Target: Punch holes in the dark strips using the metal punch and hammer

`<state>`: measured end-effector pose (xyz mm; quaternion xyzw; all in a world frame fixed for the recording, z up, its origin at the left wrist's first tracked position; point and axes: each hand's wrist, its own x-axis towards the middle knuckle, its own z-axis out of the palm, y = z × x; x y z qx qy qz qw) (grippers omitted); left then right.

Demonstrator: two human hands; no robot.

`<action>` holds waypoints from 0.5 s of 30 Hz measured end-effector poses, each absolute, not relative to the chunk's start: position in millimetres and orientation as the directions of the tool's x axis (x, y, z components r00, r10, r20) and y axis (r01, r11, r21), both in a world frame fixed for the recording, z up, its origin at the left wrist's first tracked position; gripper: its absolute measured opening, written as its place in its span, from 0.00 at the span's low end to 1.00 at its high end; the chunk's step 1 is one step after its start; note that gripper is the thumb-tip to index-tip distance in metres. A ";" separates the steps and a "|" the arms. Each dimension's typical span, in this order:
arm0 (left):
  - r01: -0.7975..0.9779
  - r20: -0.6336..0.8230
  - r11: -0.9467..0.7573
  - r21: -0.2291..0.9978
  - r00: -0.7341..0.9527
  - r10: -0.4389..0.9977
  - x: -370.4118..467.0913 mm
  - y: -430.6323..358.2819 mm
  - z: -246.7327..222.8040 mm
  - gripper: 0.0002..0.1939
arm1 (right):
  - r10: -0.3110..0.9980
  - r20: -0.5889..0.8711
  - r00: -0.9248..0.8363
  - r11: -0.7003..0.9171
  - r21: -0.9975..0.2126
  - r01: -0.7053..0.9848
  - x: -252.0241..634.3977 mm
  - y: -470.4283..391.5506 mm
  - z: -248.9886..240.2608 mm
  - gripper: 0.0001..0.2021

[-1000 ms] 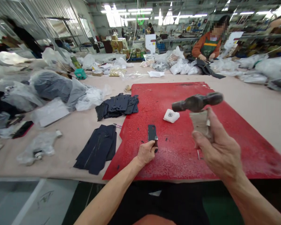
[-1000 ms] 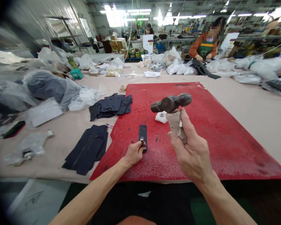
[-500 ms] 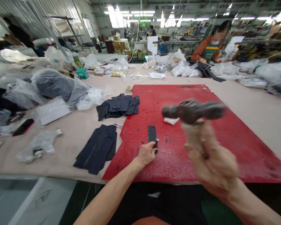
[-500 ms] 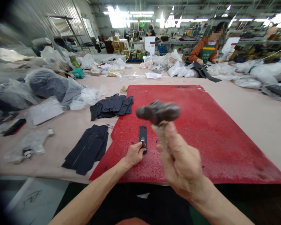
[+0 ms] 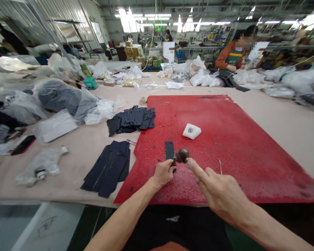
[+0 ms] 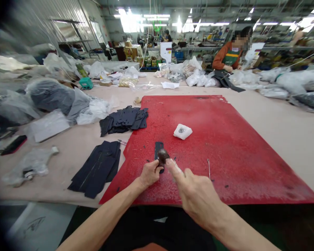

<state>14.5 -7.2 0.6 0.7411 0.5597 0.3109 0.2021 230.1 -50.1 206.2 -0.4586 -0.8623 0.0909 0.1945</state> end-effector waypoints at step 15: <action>0.597 0.209 -0.252 0.762 0.142 0.968 10.1 -6.3 -8.0 0.07 | 0.979 0.183 -0.091 0.135 -0.244 0.960 260.9 -6.0 42.6 0.21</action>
